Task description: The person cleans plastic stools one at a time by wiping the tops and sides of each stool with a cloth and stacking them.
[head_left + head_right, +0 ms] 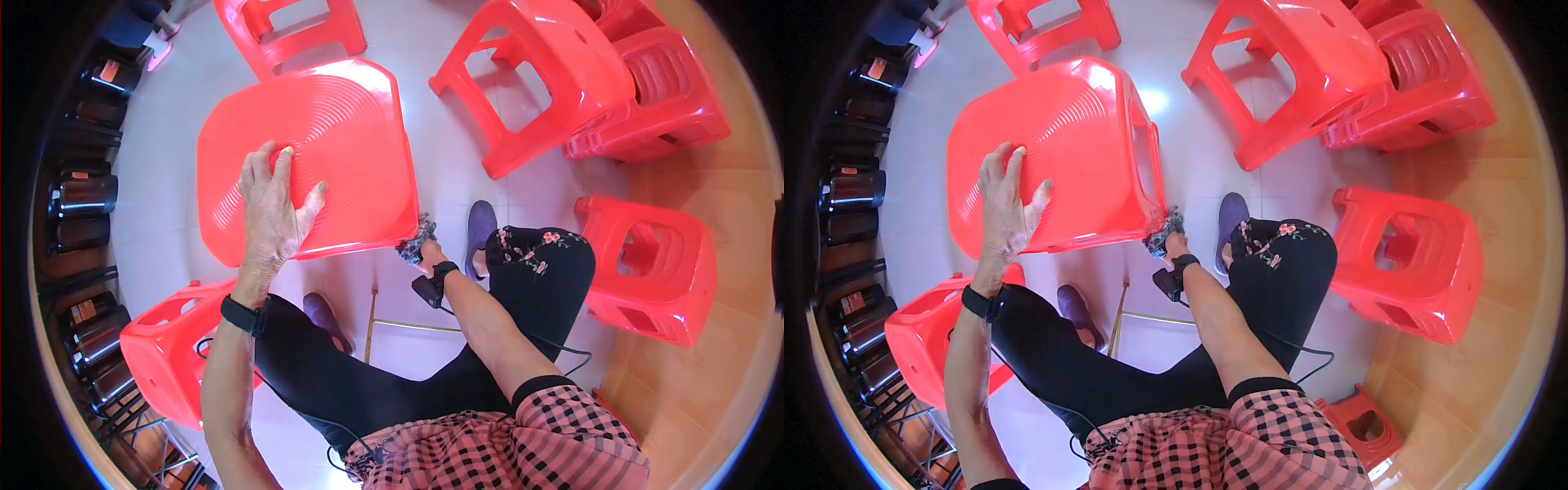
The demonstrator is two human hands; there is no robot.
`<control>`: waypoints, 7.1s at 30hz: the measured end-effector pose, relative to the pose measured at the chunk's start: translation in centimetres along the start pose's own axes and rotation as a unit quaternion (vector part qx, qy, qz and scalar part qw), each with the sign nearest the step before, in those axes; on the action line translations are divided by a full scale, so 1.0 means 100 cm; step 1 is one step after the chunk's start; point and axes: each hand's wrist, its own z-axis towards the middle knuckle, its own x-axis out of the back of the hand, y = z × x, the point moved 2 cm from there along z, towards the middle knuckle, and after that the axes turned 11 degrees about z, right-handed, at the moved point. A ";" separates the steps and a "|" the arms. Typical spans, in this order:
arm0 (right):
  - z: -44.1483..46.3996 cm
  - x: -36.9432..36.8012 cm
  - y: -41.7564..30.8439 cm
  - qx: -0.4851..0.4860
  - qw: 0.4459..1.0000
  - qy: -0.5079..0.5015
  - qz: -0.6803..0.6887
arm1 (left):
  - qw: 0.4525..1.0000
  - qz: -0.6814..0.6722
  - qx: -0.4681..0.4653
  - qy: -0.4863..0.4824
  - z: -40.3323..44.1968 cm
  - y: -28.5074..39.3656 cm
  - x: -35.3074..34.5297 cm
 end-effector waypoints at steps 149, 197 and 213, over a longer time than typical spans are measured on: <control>-0.289 -0.402 -0.425 0.299 0.780 -0.197 -0.514 | 0.866 -0.352 0.353 -0.037 -0.137 -0.089 0.042; -0.316 -0.379 -0.362 0.364 0.873 0.067 -0.318 | 0.997 -0.036 -0.062 -0.023 -0.095 0.020 0.020; -0.337 -0.289 -0.233 0.178 0.969 -0.011 -0.172 | 0.997 -0.047 -0.050 -0.036 -0.095 0.021 0.022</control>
